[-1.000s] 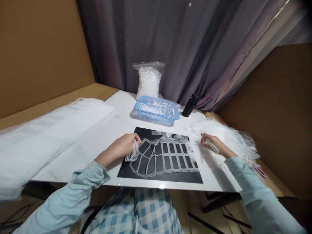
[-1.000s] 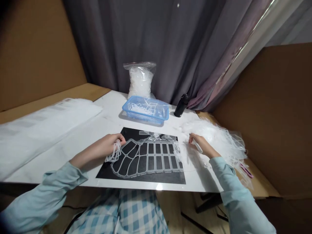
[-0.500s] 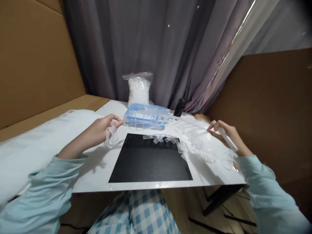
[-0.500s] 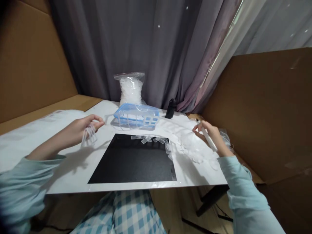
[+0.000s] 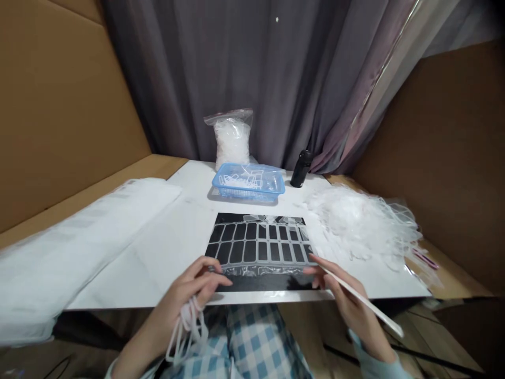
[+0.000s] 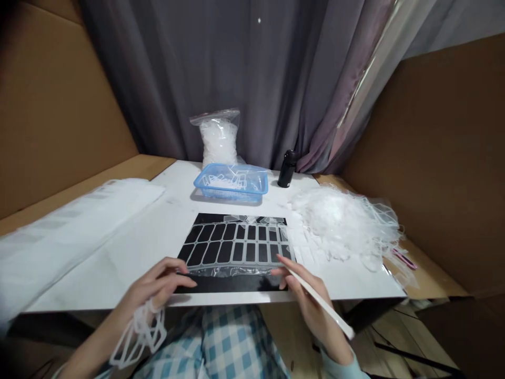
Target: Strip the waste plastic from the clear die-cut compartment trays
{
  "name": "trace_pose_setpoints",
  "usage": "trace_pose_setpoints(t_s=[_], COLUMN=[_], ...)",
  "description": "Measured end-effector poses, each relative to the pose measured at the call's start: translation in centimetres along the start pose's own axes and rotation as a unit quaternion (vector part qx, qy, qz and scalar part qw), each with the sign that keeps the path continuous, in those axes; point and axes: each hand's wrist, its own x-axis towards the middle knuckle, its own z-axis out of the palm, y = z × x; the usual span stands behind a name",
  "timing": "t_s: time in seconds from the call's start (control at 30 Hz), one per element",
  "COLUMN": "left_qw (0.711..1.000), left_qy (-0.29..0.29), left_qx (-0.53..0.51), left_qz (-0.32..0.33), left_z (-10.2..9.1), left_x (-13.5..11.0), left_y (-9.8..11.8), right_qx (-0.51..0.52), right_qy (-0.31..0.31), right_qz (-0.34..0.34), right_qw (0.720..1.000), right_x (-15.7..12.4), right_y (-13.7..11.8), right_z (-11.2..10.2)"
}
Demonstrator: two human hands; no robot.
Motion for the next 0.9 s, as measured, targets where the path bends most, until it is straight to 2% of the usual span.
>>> trace_pose_setpoints(t_s=[0.13, 0.3, 0.4, 0.5, 0.9], left_qw=[0.99, 0.95, 0.933, 0.927, 0.918], left_qy=[-0.033, -0.105, -0.112, -0.105, -0.098], left_qx=[0.112, 0.254, 0.299, 0.32, 0.341], left_qz=[0.077, 0.146, 0.163, 0.167, 0.18], left_z=[2.3, 4.1, 4.8, 5.0, 5.1], left_x=[0.9, 1.4, 1.5, 1.5, 1.3], left_y=[0.9, 0.6, 0.5, 0.5, -0.1], right_qx=[-0.017, 0.045, 0.059, 0.055, 0.014], right_qy=[-0.017, -0.062, -0.095, -0.1, -0.103], right_qz=[-0.03, 0.022, 0.053, 0.062, 0.02], right_qw=[0.999, 0.997, 0.992, 0.991, 0.994], right_x=[2.4, 4.2, 4.3, 4.2, 4.3], right_y=[-0.6, -0.8, -0.7, -0.5, 0.0], right_z=[4.3, 7.1, 7.7, 7.7, 7.8])
